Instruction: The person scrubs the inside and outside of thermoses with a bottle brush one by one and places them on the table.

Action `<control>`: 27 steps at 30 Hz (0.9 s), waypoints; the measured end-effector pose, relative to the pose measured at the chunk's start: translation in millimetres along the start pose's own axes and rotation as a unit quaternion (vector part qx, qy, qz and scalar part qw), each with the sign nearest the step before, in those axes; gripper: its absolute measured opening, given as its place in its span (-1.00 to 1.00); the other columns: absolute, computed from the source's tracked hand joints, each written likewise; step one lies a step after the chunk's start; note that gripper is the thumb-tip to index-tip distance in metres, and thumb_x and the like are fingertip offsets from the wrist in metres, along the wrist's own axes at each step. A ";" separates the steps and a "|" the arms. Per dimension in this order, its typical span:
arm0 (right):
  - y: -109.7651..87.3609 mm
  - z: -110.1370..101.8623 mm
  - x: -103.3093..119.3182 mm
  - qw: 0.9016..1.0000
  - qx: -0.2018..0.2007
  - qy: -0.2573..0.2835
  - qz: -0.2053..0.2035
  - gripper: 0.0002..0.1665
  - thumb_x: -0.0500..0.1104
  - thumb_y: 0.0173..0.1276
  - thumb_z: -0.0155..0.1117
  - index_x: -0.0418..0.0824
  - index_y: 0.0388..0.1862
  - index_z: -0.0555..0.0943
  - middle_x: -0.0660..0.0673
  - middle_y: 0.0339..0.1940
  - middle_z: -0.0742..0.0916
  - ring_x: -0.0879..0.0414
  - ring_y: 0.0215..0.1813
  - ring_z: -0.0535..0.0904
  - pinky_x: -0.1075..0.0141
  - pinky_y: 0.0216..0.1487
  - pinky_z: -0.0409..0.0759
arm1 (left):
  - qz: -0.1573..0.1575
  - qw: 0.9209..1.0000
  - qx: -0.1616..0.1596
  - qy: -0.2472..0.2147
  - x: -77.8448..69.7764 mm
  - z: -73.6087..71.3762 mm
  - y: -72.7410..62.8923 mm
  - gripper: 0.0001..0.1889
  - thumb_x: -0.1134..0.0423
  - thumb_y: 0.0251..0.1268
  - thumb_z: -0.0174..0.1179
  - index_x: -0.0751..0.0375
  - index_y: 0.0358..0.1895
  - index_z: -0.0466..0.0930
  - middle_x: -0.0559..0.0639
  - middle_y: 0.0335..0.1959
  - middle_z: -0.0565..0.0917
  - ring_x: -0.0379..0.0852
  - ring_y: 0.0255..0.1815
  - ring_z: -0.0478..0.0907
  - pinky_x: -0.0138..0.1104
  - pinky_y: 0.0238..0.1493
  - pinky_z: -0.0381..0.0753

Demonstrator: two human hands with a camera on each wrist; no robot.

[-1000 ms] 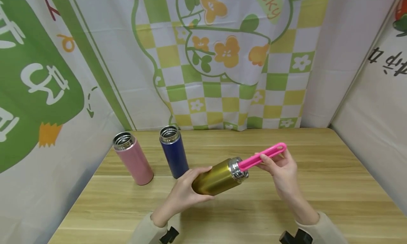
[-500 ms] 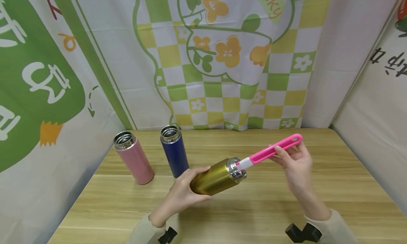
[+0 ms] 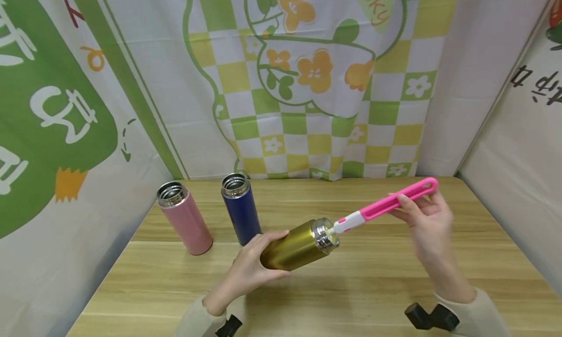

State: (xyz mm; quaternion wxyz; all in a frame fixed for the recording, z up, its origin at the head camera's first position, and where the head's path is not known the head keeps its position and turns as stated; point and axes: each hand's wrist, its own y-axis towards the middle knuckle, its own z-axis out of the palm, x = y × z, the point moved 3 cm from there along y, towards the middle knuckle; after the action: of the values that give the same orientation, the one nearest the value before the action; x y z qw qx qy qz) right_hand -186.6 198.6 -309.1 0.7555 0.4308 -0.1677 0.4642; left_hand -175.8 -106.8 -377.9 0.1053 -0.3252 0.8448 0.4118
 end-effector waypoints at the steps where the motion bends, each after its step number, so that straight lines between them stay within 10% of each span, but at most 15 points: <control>1: 0.4 -0.6 0.7 1.000 -0.001 -0.001 0.001 -0.76 -0.59 0.17 -0.03 -0.41 -0.20 0.37 -0.26 -0.41 0.65 -0.05 -0.28 0.64 0.16 -0.25 0.51 | 0.001 1.000 0.000 0.002 -0.1 -0.2 -0.5 -0.19 0.16 -0.47 0.51 0.11 0.10 0.40 -0.06 -0.03 0.55 -0.16 -0.14 0.47 -0.33 -0.19 0.43; 27: 2.7 -13.4 16.0 1.000 -0.008 0.027 0.006 -0.72 -0.59 0.16 -0.04 -0.42 -0.14 0.35 -0.29 -0.38 0.63 -0.08 -0.27 0.63 0.14 -0.23 0.50 | 0.014 1.000 -0.012 0.021 -3.2 2.3 -1.7 -0.19 0.15 -0.55 0.53 0.12 0.05 0.44 -0.04 -0.08 0.58 -0.17 -0.21 0.46 -0.36 -0.24 0.48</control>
State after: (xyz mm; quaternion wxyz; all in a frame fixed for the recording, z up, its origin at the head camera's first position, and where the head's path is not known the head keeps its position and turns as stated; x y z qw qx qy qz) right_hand -182.6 218.9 -305.0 0.7604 0.4107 -0.1538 0.4791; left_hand -172.4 -104.4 -379.0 0.0778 -0.3229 0.8463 0.4164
